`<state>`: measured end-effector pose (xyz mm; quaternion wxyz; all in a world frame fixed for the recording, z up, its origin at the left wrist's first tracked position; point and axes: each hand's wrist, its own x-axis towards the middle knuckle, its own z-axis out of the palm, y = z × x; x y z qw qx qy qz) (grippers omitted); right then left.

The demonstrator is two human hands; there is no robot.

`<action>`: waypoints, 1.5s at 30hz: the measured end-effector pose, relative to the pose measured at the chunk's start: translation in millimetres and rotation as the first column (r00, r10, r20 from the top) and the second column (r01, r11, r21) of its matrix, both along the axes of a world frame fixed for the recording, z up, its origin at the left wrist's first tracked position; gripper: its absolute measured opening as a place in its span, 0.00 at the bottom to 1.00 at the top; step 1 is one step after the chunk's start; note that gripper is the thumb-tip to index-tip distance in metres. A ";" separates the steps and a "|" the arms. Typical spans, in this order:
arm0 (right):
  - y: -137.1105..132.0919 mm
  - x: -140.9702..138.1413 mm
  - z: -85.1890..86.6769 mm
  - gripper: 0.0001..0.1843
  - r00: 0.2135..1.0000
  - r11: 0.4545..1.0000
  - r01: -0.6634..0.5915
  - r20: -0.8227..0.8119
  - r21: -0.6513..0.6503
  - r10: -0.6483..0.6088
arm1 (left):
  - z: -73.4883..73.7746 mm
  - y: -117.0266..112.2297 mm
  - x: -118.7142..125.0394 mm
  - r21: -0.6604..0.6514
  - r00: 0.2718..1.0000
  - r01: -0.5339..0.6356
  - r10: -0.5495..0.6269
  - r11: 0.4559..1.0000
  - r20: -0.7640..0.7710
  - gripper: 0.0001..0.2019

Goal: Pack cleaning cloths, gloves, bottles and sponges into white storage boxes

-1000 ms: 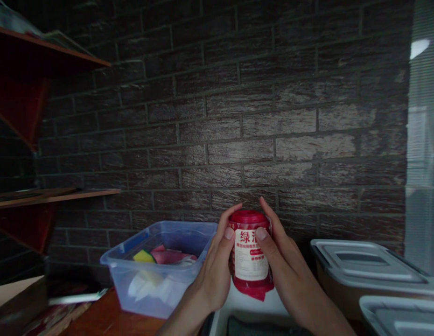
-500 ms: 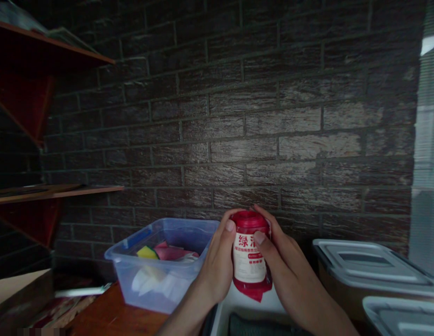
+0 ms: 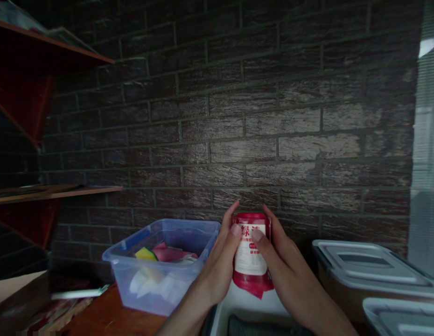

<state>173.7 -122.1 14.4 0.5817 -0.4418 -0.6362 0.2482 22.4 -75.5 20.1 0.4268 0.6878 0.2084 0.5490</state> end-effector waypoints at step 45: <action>3.4 3.5 1.5 0.38 0.995 0.997 -0.071 -0.069 0.007 0.071 | 9.2 -9.7 -9.7 -0.086 0.928 0.371 -0.371 0.925 0.013 0.58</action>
